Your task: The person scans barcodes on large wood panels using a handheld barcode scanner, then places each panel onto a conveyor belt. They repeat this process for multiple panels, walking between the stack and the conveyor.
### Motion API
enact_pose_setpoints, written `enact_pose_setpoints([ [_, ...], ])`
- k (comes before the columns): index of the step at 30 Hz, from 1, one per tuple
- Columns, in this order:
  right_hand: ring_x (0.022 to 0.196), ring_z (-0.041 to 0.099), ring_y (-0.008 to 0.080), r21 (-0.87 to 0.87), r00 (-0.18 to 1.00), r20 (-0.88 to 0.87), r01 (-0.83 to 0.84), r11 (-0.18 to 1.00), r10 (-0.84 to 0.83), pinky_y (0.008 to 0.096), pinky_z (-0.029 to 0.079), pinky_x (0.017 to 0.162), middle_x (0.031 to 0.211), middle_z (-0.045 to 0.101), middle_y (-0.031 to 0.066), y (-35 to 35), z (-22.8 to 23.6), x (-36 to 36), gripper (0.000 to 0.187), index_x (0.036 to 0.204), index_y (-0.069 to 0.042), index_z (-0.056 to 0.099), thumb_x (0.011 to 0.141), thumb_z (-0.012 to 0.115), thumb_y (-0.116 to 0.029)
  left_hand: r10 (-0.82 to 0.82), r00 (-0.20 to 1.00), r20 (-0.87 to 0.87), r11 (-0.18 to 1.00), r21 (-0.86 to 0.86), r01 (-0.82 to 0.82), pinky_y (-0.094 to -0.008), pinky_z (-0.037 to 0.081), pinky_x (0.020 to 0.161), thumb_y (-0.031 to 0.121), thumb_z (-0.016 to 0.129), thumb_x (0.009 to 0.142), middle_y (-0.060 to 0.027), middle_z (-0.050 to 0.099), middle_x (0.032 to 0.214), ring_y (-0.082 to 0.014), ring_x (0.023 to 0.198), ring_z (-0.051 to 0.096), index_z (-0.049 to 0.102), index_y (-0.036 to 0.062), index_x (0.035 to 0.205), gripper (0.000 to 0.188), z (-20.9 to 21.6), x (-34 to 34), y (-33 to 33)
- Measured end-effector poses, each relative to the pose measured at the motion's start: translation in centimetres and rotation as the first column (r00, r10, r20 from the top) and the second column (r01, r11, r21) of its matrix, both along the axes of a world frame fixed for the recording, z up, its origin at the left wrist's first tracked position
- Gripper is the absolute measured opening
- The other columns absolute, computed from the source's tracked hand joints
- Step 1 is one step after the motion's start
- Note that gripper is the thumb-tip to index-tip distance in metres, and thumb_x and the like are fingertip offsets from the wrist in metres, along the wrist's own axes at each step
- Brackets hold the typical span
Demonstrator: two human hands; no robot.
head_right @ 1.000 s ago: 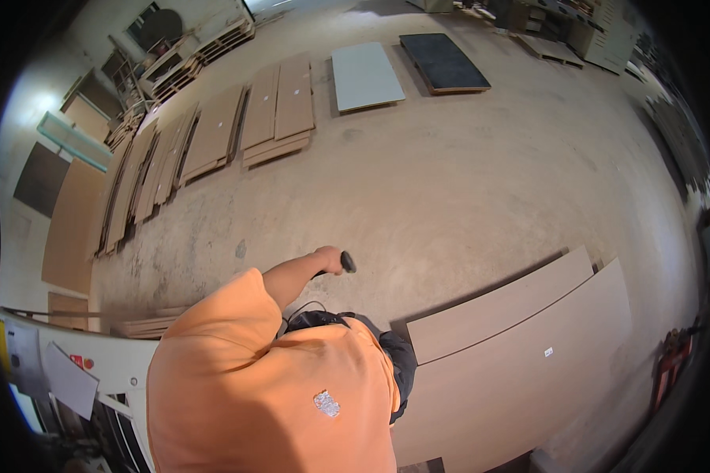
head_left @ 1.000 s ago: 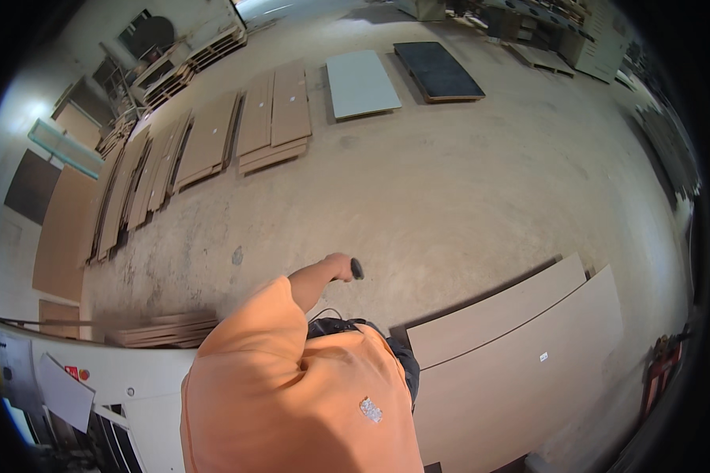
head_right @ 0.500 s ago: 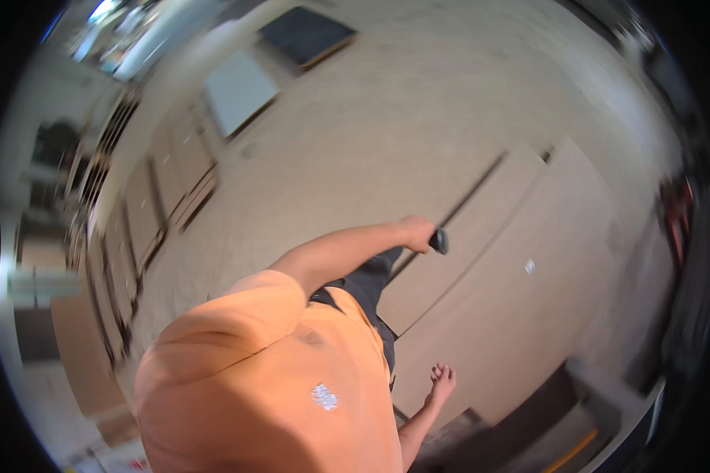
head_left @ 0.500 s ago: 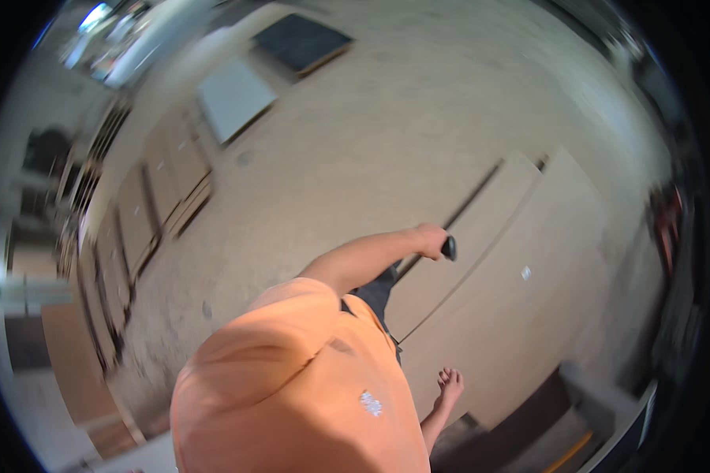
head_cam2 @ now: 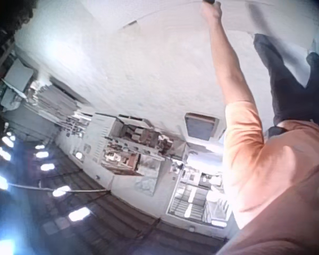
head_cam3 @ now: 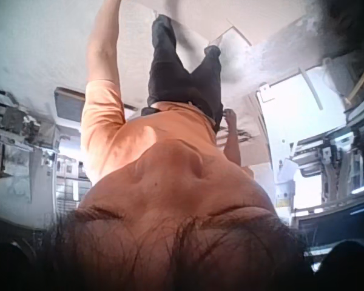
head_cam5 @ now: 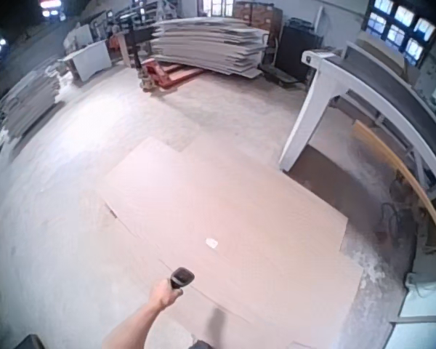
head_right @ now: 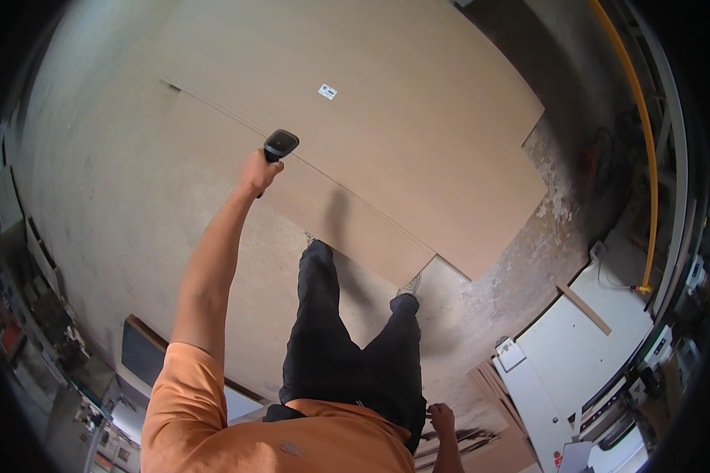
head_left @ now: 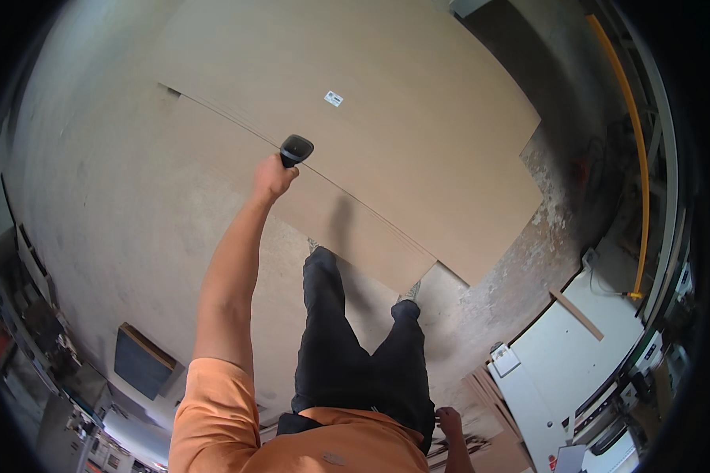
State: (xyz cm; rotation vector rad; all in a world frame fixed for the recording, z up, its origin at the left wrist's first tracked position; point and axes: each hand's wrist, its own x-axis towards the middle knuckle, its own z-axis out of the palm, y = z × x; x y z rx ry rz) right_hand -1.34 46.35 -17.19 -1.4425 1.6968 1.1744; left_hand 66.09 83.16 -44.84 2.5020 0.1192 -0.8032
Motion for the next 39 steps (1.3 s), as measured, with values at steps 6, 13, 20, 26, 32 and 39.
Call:
enact_pose_setpoints([
  [6,0.096,0.068,0.0324,0.086,0.988,0.042,-0.153,0.984,0.15,0.0421,0.052,0.082,0.099,0.07,0.0213,9.7,1.0,0.4,0.035,0.109,0.003,0.066,0.089,0.062,-0.025,-0.066,0.997,-0.038,0.996,-0.064,0.063,-0.0452,0.053,0.068,0.028,0.07,0.073,-0.0245,0.066,0.073,-0.0392,0.074,0.068,0.065,-0.0062,0.088,0.037,-8.0,4.9,-2.2],
  [13,0.079,0.068,0.0182,0.008,0.872,-0.006,0.489,0.872,-0.489,0.0315,0.053,0.064,0.096,0.071,0.0122,14.0,0.5,2.5,0.027,0.111,-0.001,0.066,0.097,0.053,-0.02,-0.139,0.986,-0.093,0.99,-0.048,0.135,-0.0446,0.053,0.07,0.028,0.07,0.073,-0.0249,0.067,0.076,-0.0398,0.076,0.068,0.065,-0.0061,0.088,0.038,-13.1,8.6,-4.7],
  [20,0.096,0.067,0.0265,-0.009,0.981,-0.066,0.183,0.983,-0.183,0.0381,0.05,0.083,0.101,0.071,0.0196,18.0,0.6,2.3,0.033,0.107,0.003,0.068,0.091,0.059,-0.024,-0.17,0.982,-0.087,0.985,-0.04,0.167,-0.0381,0.05,0.062,0.03,0.069,0.072,-0.0116,0.063,0.064,-0.0237,0.061,0.062,0.064,-0.0024,0.076,0.033,-16.3,10.5,-5.8],
  [26,0.095,0.067,0.0291,0.005,0.986,-0.102,0.132,0.991,-0.13,0.0394,0.05,0.082,0.099,0.07,0.02,20.2,0.6,3.9,0.031,0.103,0.002,0.068,0.09,0.059,-0.025,-0.158,0.984,-0.087,0.987,-0.041,0.155,-0.0383,0.051,0.064,0.031,0.07,0.072,-0.0125,0.065,0.066,-0.026,0.064,0.065,0.066,-0.0023,0.075,0.034,-17.3,11.2,-5.5],
  [32,0.082,0.067,0.0222,-0.057,0.999,0.036,0.035,0.998,-0.033,0.0386,0.051,0.073,0.088,0.07,0.0168,21.3,0.1,4.1,0.025,0.098,0.001,0.068,0.088,0.059,-0.02,-0.112,0.987,-0.116,0.991,-0.092,0.101,-0.038,0.052,0.062,0.031,0.071,0.071,-0.0127,0.065,0.066,-0.0254,0.061,0.065,0.066,-0.0029,0.075,0.035,-18.3,10.7,-4.7],
  [39,0.093,0.066,0.0388,-0.008,0.978,0.119,-0.17,0.985,0.17,0.0441,0.051,0.08,0.092,0.068,0.0194,24.1,0.1,4.5,0.025,0.1,-0.005,0.068,0.087,0.059,-0.025,-0.311,0.874,-0.372,0.949,-0.082,0.303,-0.0385,0.05,0.059,0.029,0.074,0.07,-0.0129,0.066,0.064,-0.0238,0.06,0.065,0.069,-0.0021,0.074,0.032,-12.5,-0.8,-4.6],
])
